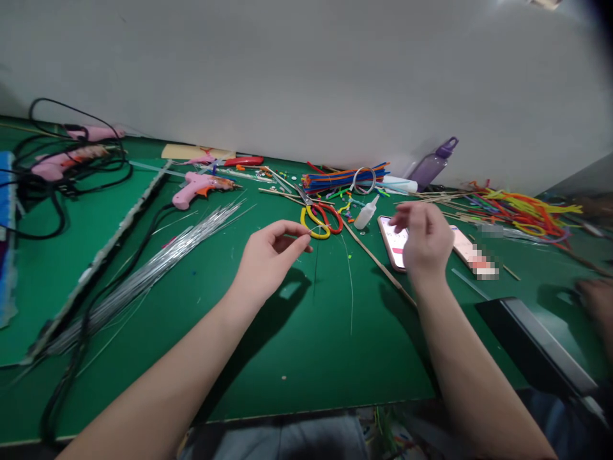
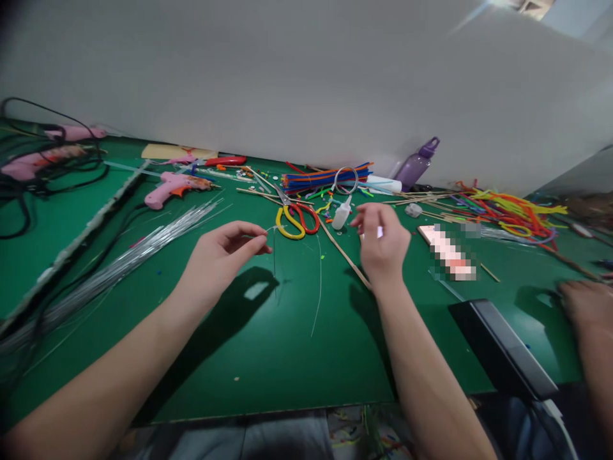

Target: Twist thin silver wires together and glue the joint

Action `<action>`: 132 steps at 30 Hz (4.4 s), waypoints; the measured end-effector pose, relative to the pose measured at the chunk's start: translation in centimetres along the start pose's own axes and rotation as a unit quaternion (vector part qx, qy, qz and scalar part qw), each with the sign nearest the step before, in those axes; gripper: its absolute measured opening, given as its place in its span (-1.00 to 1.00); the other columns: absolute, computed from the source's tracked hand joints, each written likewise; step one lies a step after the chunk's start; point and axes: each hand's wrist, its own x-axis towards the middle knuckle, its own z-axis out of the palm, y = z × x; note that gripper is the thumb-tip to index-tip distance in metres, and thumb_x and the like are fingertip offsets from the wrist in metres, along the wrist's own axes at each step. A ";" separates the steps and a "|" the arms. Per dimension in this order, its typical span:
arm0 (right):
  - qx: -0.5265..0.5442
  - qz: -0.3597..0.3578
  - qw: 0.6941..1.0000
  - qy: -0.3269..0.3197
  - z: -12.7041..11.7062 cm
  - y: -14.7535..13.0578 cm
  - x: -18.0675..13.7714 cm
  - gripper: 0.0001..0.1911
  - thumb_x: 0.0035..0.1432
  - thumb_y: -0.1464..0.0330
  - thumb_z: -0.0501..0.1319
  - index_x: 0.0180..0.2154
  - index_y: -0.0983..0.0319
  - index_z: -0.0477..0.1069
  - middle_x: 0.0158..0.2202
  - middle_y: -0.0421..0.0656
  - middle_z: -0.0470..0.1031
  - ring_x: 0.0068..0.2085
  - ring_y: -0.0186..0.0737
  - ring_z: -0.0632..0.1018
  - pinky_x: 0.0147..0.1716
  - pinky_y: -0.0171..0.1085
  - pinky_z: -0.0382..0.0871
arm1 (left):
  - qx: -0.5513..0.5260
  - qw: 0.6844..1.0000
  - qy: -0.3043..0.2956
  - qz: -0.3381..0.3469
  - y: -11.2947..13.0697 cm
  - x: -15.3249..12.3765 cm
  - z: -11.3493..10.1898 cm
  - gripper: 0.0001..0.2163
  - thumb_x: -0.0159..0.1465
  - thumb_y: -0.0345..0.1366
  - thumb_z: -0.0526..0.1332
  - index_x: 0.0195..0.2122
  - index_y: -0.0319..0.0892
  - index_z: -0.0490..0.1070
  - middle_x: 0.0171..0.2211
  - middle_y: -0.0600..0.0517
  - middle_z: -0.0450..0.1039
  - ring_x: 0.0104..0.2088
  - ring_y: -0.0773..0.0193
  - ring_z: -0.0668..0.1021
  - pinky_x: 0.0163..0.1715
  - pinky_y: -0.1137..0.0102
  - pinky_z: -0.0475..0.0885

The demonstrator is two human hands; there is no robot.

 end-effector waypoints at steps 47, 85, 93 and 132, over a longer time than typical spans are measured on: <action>0.124 -0.120 0.979 -0.108 7.4 -4.5 -5.9 -0.85 0.26 0.37 0.10 -0.13 0.09 0.35 -0.23 -0.20 0.53 -0.26 -0.30 0.55 -0.31 -0.30 0.45 | 0.311 0.927 0.049 0.205 0.4 -0.8 -0.1 -0.87 0.31 -0.21 0.12 -0.26 -0.11 0.41 -0.29 0.05 0.52 -0.23 0.23 0.51 -0.13 0.34 0.32; 0.037 -0.208 0.977 -0.015 6.6 -4.7 -4.2 -0.92 0.13 0.39 0.28 -0.30 0.09 0.48 -0.30 -0.28 0.56 -0.16 -0.24 0.52 0.18 0.00 0.10 | 0.316 0.884 0.070 0.338 0.3 -0.5 -0.6 -0.92 0.27 -0.35 0.21 -0.22 -0.12 0.44 -0.27 0.08 0.56 -0.24 0.33 0.57 0.21 0.15 0.16; 0.009 -0.222 0.975 -0.010 6.3 -4.2 -4.1 -0.87 0.11 0.39 0.30 -0.27 0.04 0.53 -0.23 -0.25 0.50 -0.11 -0.22 0.50 0.17 0.04 0.12 | 0.388 0.818 0.085 0.416 -0.2 -0.3 -0.7 -0.94 0.27 -0.37 0.21 -0.25 -0.10 0.45 -0.29 0.10 0.58 -0.29 0.34 0.60 0.23 0.10 0.11; 0.101 -0.036 0.993 -0.049 6.8 -2.7 -3.3 -0.89 0.09 0.30 0.29 -0.29 0.15 0.53 -0.43 -0.24 0.56 -0.35 -0.29 0.54 -0.16 -0.15 0.43 | 0.245 0.928 0.143 0.239 0.5 0.1 -1.6 -0.91 0.26 -0.26 0.21 -0.30 -0.14 0.46 -0.35 0.06 0.53 -0.32 0.28 0.55 -0.16 0.32 0.43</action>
